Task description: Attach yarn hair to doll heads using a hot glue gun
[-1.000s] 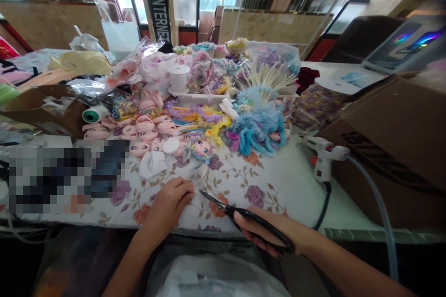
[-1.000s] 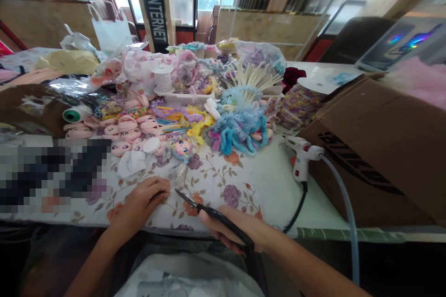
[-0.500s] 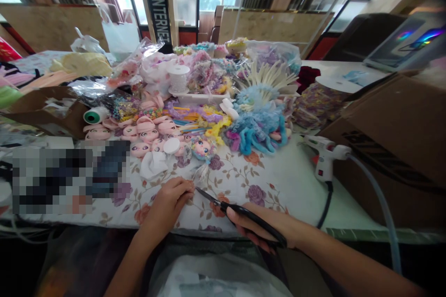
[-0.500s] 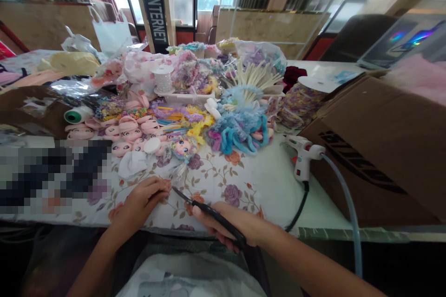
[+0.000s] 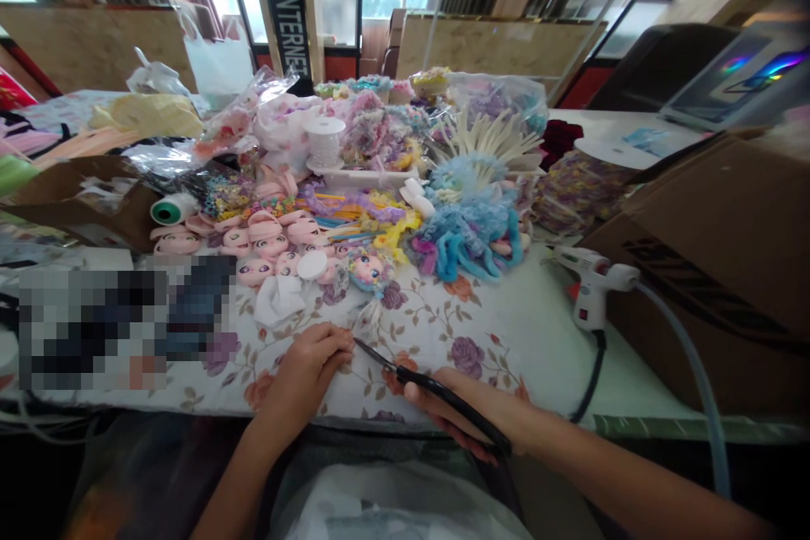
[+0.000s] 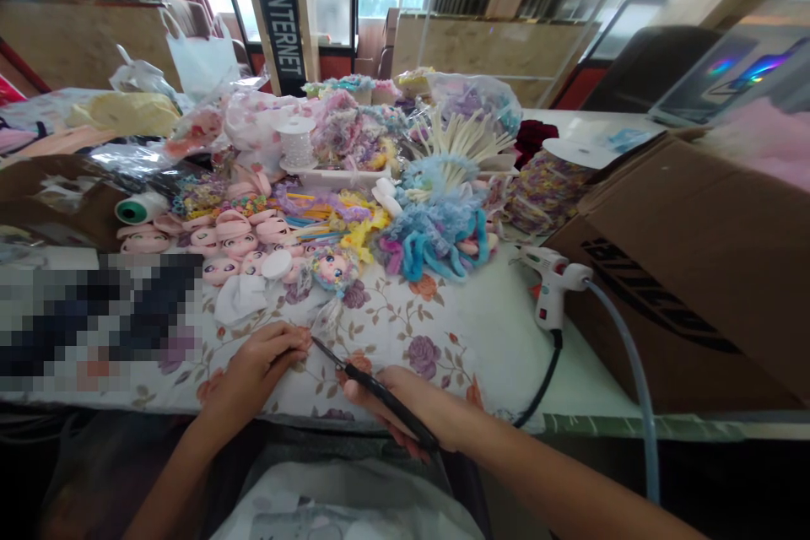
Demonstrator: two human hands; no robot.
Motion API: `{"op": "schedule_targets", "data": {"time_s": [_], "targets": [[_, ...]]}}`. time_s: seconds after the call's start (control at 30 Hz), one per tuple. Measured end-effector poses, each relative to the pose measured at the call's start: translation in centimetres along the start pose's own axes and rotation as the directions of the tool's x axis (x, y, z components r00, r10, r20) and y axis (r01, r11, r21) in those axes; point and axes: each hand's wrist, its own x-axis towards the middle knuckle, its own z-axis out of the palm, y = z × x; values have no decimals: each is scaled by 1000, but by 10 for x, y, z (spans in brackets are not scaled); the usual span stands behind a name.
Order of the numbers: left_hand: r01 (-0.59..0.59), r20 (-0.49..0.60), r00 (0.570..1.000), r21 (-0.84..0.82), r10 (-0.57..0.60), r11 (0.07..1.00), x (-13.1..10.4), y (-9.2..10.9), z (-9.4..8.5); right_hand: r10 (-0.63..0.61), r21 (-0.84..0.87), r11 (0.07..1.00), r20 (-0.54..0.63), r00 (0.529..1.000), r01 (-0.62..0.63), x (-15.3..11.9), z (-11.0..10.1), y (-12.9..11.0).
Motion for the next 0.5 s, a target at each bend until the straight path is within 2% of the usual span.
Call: {"op": "schedule_targets", "data": {"time_s": [0.1,0.23,0.33,0.4,0.43,0.5], "targets": [[25,9,1000,-36,-25,999,-1,4,-3,29,-115,993,3,1000,-29,-3,-1,-2],[59,12,998,-142,-58,988,-3,7,-20,-47,-67,997,41,998,50,-13,-7,2],[77,-137,985,-177,-102,981,0,11,-49,-115,7,993,16,993,115,-18,-15,13],[104,-338,931,-126,-141,987,7,16,-80,-130,52,990,-71,989,133,-18,-21,22],[111,-446,885,-79,-134,991,13,20,-99,-138,60,987,-130,982,147,-16,-24,27],[106,-643,764,45,-53,993,28,23,-143,-178,25,981,-249,952,190,-11,-29,35]]}}
